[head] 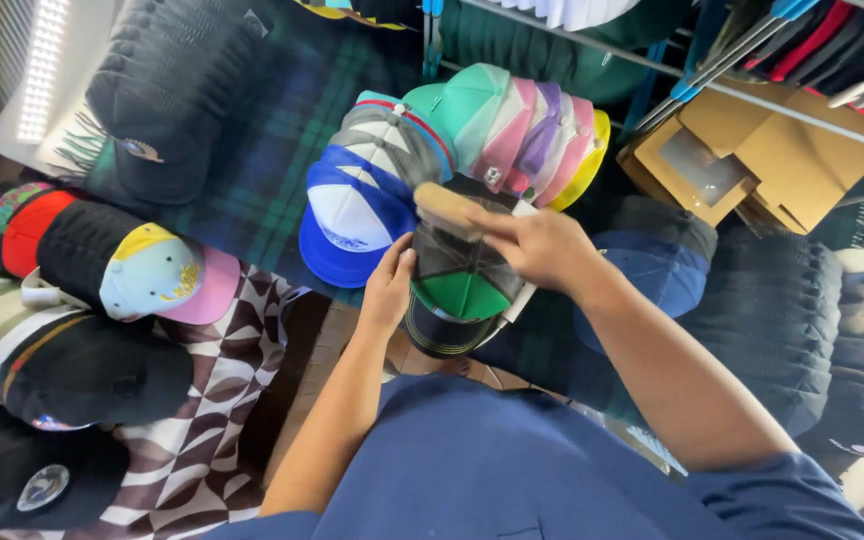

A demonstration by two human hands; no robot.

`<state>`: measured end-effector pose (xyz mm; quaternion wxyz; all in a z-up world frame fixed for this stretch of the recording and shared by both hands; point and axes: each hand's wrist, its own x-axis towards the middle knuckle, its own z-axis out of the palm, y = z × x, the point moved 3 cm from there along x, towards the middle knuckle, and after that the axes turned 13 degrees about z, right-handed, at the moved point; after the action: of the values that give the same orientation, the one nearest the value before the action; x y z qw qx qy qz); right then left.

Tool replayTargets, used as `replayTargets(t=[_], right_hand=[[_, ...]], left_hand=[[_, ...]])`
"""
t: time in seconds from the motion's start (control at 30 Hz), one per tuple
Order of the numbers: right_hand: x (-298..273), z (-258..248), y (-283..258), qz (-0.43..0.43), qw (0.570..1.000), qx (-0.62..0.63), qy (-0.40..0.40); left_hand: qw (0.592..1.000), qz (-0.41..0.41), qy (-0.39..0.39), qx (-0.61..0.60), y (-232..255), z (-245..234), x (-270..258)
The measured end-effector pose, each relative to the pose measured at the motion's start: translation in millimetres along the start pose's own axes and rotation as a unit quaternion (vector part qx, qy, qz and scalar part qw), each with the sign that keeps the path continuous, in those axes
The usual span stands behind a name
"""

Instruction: A person is cleaning and shaping various baseball caps using a handheld brush, a steamer, and a wooden shaping block.

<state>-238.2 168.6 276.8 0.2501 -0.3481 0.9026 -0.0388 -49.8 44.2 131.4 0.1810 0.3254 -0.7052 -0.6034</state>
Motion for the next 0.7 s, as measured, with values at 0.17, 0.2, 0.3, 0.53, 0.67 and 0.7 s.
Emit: replayTargets(t=[0.17, 0.2, 0.3, 0.53, 0.67, 0.7], right_hand=[[50, 89, 118, 0.104, 0.983, 0.125, 0.09], [44, 101, 141, 0.144, 0.976, 0.14, 0.081], [9, 128, 155, 0.134, 0.966, 0.221, 0.025], [-66, 302, 211, 0.272, 0.78, 0.557, 0.088], [-71, 343, 243, 0.394, 0.83, 0.371, 0.134], [-63, 360, 258, 0.428, 0.839, 0.318, 0.109]], left_hand=[[1.0, -0.002, -0.002, -0.003, -29, -12, 0], [1.0, -0.009, -0.012, -0.002, -33, -12, -7], [0.999, -0.026, -0.03, 0.012, -51, -12, 5], [0.999, -0.017, -0.022, -0.031, -42, -14, 9], [0.99, 0.138, -0.008, 0.028, 15, -11, 7], [0.98, 0.188, -0.019, 0.054, 41, -10, 4]])
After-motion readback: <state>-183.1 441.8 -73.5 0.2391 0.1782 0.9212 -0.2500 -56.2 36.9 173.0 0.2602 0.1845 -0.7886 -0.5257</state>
